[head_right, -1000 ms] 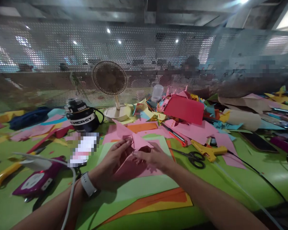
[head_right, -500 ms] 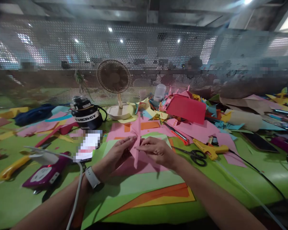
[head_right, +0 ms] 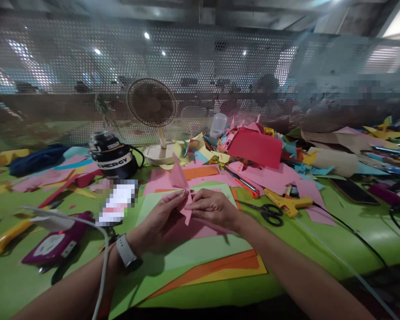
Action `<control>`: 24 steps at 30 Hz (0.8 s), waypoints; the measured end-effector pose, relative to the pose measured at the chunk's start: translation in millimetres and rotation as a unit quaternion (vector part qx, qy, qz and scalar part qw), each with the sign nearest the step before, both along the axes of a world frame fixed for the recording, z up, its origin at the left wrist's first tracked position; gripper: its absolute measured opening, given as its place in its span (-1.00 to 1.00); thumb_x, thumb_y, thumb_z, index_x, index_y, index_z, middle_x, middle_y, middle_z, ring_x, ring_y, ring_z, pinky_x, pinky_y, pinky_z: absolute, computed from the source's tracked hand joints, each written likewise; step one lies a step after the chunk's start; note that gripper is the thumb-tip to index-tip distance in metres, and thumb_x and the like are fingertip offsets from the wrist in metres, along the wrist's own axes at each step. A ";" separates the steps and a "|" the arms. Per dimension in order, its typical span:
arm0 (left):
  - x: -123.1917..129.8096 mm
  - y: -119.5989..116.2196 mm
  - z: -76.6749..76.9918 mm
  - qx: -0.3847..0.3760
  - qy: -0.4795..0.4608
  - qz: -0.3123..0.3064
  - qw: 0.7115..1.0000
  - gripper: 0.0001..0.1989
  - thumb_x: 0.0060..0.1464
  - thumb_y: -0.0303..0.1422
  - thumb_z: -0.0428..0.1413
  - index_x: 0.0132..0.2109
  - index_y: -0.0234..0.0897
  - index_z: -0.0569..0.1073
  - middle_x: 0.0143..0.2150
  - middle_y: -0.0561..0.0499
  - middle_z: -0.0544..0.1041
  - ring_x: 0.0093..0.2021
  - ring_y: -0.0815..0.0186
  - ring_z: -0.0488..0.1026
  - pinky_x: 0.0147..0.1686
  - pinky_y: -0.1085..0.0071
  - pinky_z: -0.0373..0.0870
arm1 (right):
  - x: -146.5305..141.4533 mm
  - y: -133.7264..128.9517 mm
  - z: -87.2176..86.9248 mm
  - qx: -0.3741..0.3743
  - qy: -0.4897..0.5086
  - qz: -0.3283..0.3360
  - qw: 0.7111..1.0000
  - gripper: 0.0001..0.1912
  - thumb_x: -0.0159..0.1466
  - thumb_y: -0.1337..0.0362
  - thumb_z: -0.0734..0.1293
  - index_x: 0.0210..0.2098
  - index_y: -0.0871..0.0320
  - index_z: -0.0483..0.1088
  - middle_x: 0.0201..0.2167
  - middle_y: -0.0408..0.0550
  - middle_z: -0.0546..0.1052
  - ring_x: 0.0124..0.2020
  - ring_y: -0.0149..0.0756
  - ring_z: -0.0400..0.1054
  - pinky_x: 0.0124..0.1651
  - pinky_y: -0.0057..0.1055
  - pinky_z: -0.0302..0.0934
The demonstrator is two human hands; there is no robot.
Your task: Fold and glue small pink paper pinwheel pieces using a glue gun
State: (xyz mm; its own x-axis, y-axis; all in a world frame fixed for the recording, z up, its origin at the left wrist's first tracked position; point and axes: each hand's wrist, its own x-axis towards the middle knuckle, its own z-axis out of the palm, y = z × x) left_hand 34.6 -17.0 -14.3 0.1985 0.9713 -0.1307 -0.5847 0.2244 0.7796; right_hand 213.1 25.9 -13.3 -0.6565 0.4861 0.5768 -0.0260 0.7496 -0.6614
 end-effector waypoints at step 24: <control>7.8 2.3 -9.7 -0.042 -0.075 0.092 0.992 -0.71 -0.26 -0.39 0.42 -0.33 -0.31 0.56 -0.45 0.07 0.58 -0.45 0.48 0.46 -0.42 0.62 0.38 | -15.6 -6.0 9.6 -0.381 0.072 -0.157 0.908 -0.62 0.07 -0.04 0.44 -0.48 0.17 0.40 -0.62 -0.23 0.43 -0.61 -0.48 0.30 -0.49 -0.51 0.23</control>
